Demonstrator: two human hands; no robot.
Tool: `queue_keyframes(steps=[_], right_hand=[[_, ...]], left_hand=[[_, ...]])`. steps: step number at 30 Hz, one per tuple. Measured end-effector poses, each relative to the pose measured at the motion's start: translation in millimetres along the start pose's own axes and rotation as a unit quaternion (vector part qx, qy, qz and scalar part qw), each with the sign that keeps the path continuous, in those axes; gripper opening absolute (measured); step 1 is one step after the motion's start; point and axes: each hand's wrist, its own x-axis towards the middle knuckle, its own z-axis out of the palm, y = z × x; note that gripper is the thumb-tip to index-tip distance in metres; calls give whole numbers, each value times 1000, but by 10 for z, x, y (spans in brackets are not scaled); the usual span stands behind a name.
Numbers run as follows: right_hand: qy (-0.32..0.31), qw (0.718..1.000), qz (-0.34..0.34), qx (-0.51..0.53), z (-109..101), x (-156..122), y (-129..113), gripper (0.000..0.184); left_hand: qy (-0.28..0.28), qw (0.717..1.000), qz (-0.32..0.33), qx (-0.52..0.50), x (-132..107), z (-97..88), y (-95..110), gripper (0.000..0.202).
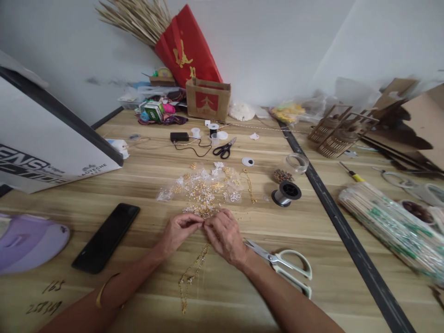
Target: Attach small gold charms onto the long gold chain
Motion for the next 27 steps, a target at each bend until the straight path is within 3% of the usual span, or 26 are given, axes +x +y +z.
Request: queue_keyframes(steps=[27], right_hand=[[-1,1000,9,2,19,-20,26,6]], left_hand=[[-11,1000,-16,0,27,-34,-18,10]])
